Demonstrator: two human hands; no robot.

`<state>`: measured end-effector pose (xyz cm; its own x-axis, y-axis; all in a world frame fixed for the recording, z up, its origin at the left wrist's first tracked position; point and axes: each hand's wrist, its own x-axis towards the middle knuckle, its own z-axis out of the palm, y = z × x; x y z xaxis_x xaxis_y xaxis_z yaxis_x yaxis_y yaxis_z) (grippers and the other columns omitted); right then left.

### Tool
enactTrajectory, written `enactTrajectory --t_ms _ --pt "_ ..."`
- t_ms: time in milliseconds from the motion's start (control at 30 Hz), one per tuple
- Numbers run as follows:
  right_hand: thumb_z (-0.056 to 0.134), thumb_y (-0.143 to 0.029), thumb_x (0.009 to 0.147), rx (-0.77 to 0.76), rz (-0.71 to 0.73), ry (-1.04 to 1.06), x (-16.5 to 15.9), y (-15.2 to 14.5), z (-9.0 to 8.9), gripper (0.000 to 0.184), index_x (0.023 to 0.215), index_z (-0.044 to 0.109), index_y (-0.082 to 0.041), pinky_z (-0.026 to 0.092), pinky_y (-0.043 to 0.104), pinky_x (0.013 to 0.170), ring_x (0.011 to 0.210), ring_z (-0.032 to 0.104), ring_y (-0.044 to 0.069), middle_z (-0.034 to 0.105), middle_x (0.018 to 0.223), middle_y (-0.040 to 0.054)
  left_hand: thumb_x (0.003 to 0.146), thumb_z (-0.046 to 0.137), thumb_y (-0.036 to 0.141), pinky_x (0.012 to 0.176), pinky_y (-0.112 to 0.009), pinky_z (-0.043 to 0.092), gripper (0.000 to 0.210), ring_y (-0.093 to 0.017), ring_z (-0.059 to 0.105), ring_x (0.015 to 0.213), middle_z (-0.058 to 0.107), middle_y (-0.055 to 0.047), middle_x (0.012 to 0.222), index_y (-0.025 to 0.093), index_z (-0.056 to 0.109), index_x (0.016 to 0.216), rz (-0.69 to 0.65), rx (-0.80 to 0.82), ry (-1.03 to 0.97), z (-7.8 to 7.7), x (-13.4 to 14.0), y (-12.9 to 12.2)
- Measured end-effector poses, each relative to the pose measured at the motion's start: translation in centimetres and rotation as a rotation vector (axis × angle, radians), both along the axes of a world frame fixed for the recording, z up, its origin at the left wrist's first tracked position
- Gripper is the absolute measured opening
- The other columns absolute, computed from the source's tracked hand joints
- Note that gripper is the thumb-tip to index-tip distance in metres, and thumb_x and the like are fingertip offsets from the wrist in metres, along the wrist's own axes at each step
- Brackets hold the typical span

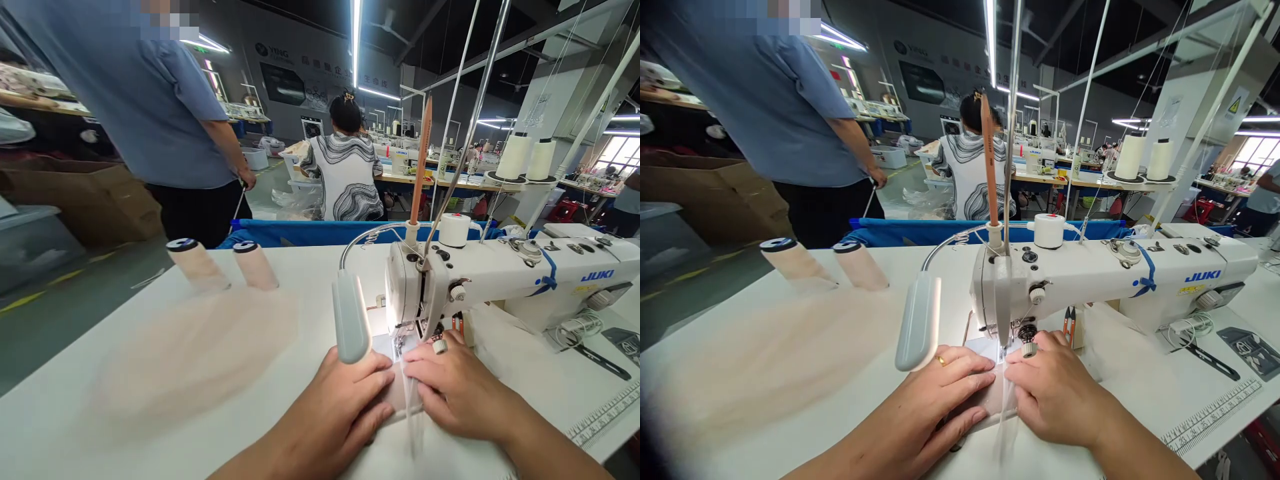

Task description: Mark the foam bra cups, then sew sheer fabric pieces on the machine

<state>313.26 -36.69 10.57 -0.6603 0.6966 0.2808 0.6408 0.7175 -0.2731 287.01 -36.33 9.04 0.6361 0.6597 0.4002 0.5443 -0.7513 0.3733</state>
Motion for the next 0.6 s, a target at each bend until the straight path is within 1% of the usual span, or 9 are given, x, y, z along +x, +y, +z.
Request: enactTrajectory --t_ms 67,133,233,267,333,400,433,500,600 --pt "0.078 -0.028 0.094 -0.063 0.081 -0.003 0.5 -0.2 0.6 0.029 0.122 0.072 -0.03 0.046 0.045 0.102 0.114 0.061 0.03 0.073 0.132 0.0055 0.1 0.064 0.032 0.095 -0.043 0.047 0.024 -0.027 0.067 0.107 0.073 -0.005 0.125 0.03 0.07 0.123 0.002 -0.046 0.0 0.0 -0.4 -0.2" --pt "0.084 -0.035 0.091 -0.119 0.14 -0.008 0.8 -0.2 0.8 0.03 0.119 0.072 -0.031 0.046 0.046 0.104 0.119 0.06 0.031 0.072 0.133 0.0042 0.095 0.073 0.049 0.096 -0.044 0.047 0.039 -0.03 0.065 0.108 0.071 -0.005 0.129 0.032 0.067 0.129 0.002 -0.114 0.037 -0.2 -0.7 -0.2" --pt "0.072 -0.02 0.099 -0.144 0.109 0.038 0.5 0.1 0.4 0.01 0.105 0.073 -0.028 0.047 0.045 0.101 0.112 0.063 0.028 0.077 0.115 0.0031 0.071 0.083 0.08 0.097 -0.048 0.046 0.083 -0.034 0.063 0.107 0.068 -0.006 0.129 0.032 0.063 0.136 0.005 -0.188 0.097 -0.4 -0.5 -0.1" --pt "0.067 -0.015 0.1 -0.138 0.079 0.084 0.2 0.2 0.2 0.013 0.101 0.072 -0.027 0.047 0.044 0.099 0.106 0.064 0.027 0.078 0.107 0.0028 0.068 0.085 0.081 0.097 -0.049 0.045 0.085 -0.035 0.062 0.106 0.068 -0.006 0.126 0.032 0.063 0.134 0.019 -0.186 0.102 -0.5 -0.2 0.0" --pt "0.06 -0.011 0.101 -0.117 0.009 0.22 -0.3 0.4 -0.2 0.018 0.099 0.071 -0.025 0.049 0.042 0.095 0.098 0.065 0.025 0.078 0.097 0.0029 0.078 0.085 0.065 0.096 -0.049 0.043 0.061 -0.034 0.063 0.106 0.069 -0.005 0.12 0.031 0.066 0.125 0.084 -0.156 0.074 -0.7 0.6 0.2" --pt "0.059 -0.015 0.101 -0.1 -0.065 0.382 -0.8 0.5 -0.4 0.016 0.099 0.071 -0.025 0.051 0.039 0.091 0.095 0.066 0.024 0.077 0.096 0.0035 0.089 0.077 0.04 0.092 -0.047 0.042 0.029 -0.032 0.063 0.105 0.069 -0.004 0.113 0.029 0.066 0.113 0.153 -0.123 0.016 -0.8 1.5 0.3" --pt "0.059 -0.017 0.102 -0.102 -0.105 0.452 -1.0 0.5 -0.5 0.015 0.098 0.072 -0.025 0.052 0.037 0.089 0.095 0.067 0.024 0.076 0.096 0.0037 0.091 0.073 0.033 0.09 -0.047 0.042 0.02 -0.031 0.063 0.103 0.069 -0.004 0.11 0.027 0.066 0.108 0.182 -0.106 -0.013 -0.8 1.9 0.4" --pt "0.06 -0.022 0.103 -0.125 -0.171 0.545 -1.4 0.5 -0.5 0.014 0.096 0.073 -0.025 0.052 0.035 0.086 0.093 0.069 0.023 0.076 0.096 0.0036 0.093 0.068 0.031 0.087 -0.046 0.042 0.009 -0.03 0.062 0.097 0.068 -0.004 0.101 0.025 0.065 0.098 0.222 -0.058 -0.059 -0.5 2.5 0.5" --pt "0.06 -0.025 0.103 -0.16 -0.179 0.583 -1.8 0.4 -0.4 0.02 0.086 0.071 -0.024 0.051 0.033 0.083 0.089 0.069 0.021 0.075 0.09 0.0017 0.096 0.063 0.033 0.081 -0.042 0.041 0.014 -0.027 0.061 0.085 0.065 -0.003 0.088 0.023 0.061 0.086 0.249 0.02 -0.085 0.3 3.0 0.4"
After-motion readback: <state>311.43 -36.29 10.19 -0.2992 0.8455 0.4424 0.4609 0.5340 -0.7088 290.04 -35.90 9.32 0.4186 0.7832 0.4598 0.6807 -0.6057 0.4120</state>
